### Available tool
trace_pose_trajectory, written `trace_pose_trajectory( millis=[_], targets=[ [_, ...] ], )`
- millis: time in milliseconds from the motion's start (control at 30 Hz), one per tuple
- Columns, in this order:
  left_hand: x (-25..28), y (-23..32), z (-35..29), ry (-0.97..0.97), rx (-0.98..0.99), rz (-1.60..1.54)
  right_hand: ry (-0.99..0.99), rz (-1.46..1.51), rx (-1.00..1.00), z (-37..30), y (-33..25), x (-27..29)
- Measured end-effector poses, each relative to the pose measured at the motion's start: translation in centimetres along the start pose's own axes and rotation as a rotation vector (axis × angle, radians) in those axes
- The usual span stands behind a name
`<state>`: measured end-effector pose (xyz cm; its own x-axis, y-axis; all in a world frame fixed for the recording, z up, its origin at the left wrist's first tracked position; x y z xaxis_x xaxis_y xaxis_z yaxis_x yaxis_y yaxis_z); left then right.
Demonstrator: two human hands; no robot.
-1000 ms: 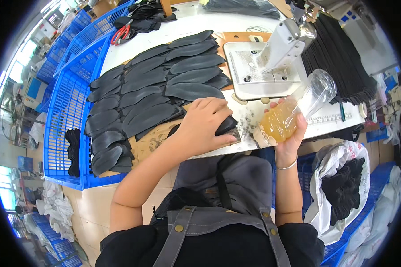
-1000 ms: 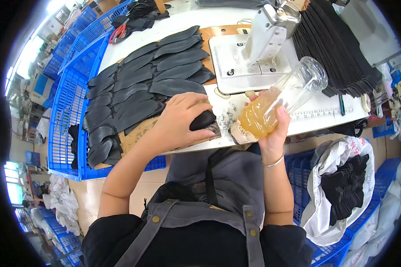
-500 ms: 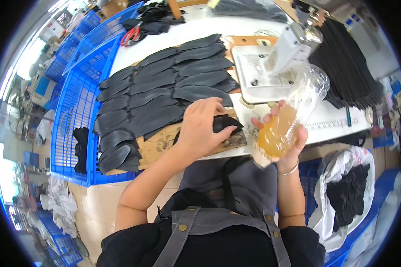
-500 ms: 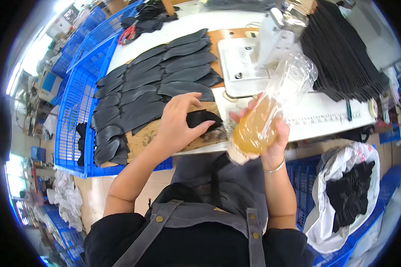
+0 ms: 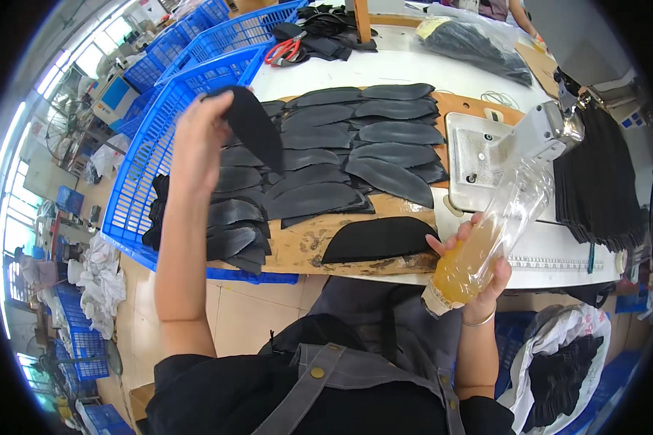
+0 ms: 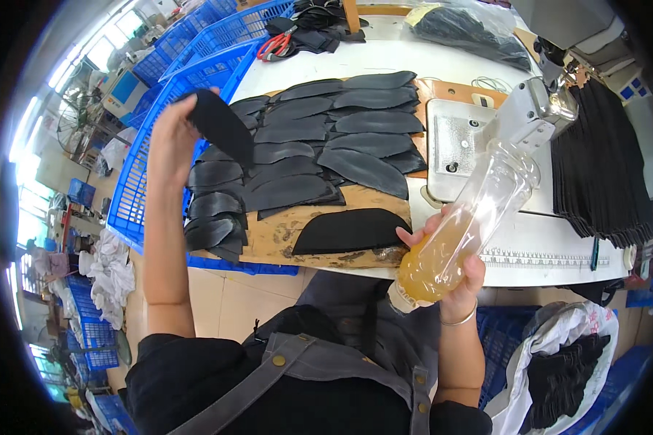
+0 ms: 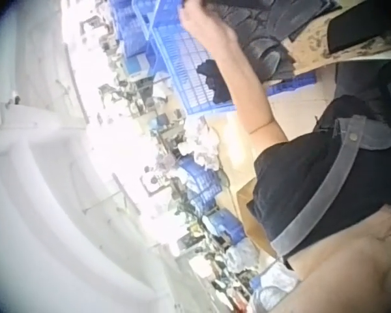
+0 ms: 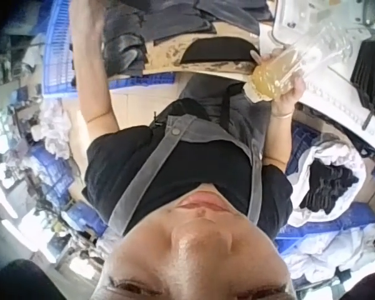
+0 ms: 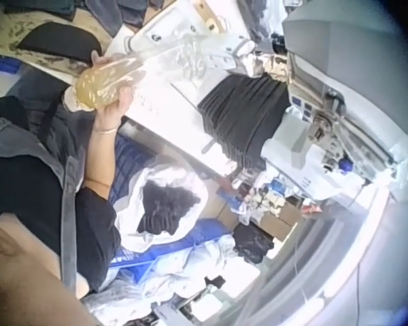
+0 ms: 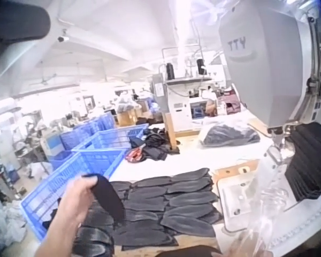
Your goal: Applying adhesive to black shoe components on a workbench in a manufacturing setting.
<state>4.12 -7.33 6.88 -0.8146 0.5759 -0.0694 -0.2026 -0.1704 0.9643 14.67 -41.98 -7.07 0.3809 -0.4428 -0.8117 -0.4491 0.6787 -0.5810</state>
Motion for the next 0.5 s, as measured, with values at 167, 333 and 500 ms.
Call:
trace_pose_trajectory(
  millis=[167, 333, 500],
  targets=[
    [-1.6, -2.1, 7.9, 0.299, -0.591, 0.61, 0.015, 0.044, 0.007, 0.2, 0.3, 0.2],
    [-10.1, -10.8, 10.2, 0.148, -0.672, 0.98, 0.002, 0.03, 0.023, -0.2, 0.2, 0.0],
    [-12.1, -13.9, 10.9, 0.008, -0.552, 1.101, -0.013, 0.025, -0.004, 0.2, 0.3, 0.0]
  ],
)
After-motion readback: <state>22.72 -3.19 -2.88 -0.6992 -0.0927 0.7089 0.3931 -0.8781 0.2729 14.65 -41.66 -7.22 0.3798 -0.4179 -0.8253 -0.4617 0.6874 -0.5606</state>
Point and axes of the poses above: each hand's wrist, its own z-axis towards the middle knuckle, its own x-axis out of the back of the hand, y = z × x, the point moved 2 cm from there along z, towards the middle knuckle, and after that the axes turned 12 degrees about y, right-handed, at the moved point
